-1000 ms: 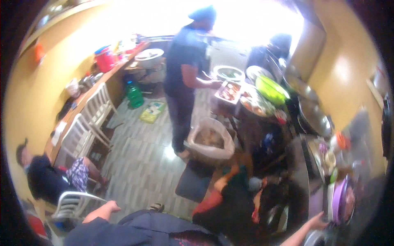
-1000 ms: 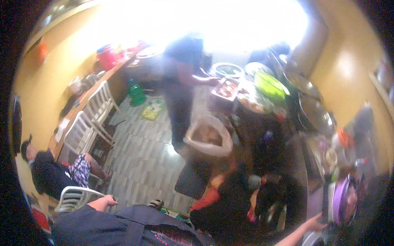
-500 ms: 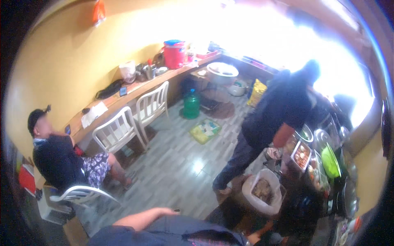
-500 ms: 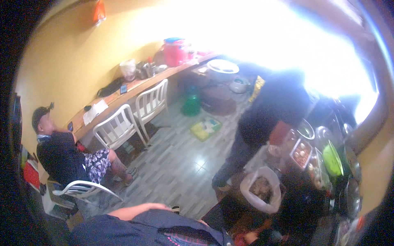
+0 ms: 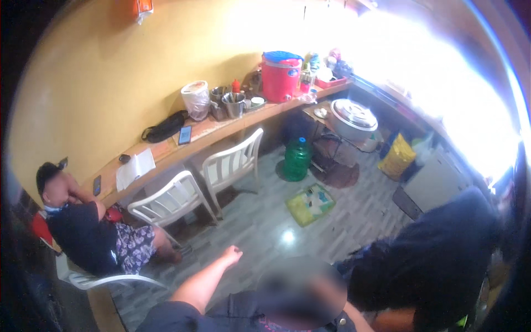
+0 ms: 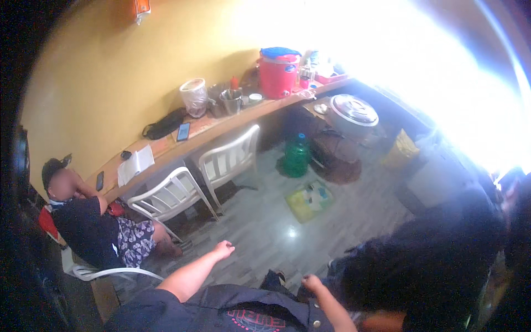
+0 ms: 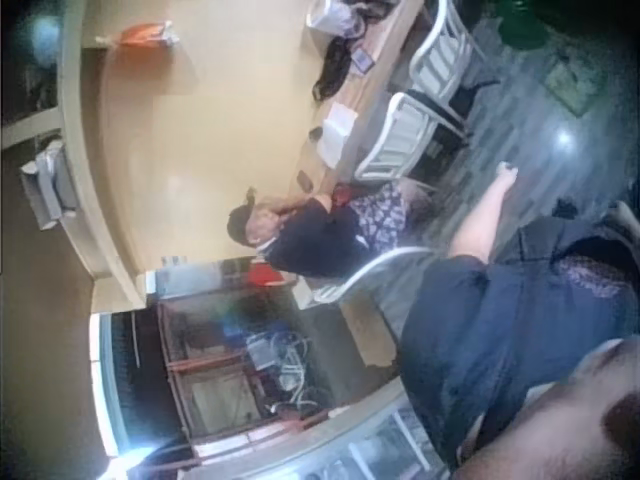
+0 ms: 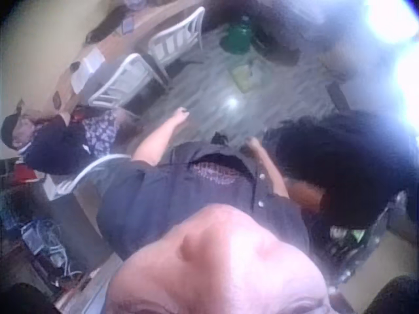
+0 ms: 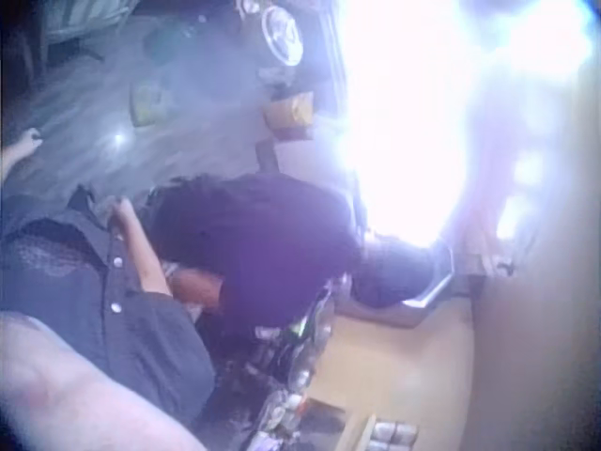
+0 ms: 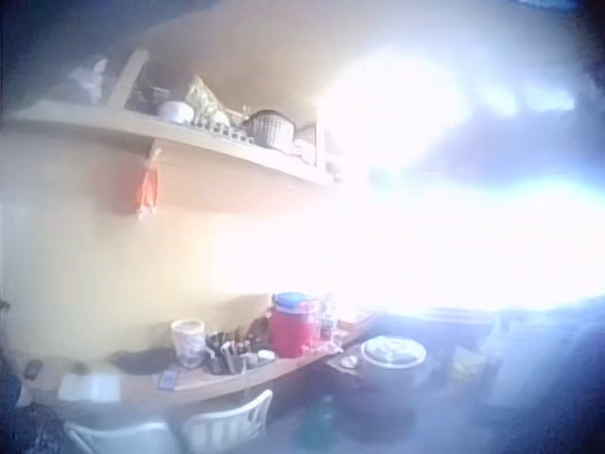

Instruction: The person packages several food items into plastic bags. They scoop noodles into a bag, place a smaller bag containing a red item into a larger bag, add a container of eggs, and then add a scoop of rice from a large cooker.

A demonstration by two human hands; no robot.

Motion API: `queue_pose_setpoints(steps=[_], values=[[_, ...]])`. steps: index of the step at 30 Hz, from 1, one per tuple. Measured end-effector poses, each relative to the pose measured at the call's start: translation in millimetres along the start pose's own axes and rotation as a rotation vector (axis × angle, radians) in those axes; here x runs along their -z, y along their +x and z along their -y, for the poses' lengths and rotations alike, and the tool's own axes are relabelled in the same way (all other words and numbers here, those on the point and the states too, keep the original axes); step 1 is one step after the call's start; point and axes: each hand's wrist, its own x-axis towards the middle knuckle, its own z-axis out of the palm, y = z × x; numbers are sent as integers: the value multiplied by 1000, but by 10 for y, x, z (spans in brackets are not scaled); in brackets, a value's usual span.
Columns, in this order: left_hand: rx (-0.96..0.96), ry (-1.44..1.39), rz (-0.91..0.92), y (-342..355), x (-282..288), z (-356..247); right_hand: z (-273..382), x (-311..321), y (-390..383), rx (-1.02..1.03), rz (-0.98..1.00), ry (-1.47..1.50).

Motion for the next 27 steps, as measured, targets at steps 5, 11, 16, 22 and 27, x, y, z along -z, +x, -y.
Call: queue_pose_setpoints(steps=[5,11,16,22,27], values=[[182,-144,150,107,44,689,1855,1598,1301,361,-77,-136],[440,-2,255,377,183,335,2495,2779,2336,476,-27,-62],[261,215,336,2001,371,-1068,669,2868,3763,166,-62,-224],[90,360,275,3821,787,-2541,-73,3526,3271,-267,212,-47],[-327,304,107,5605,669,-5166,-437,4571,3214,-484,-238,377]])
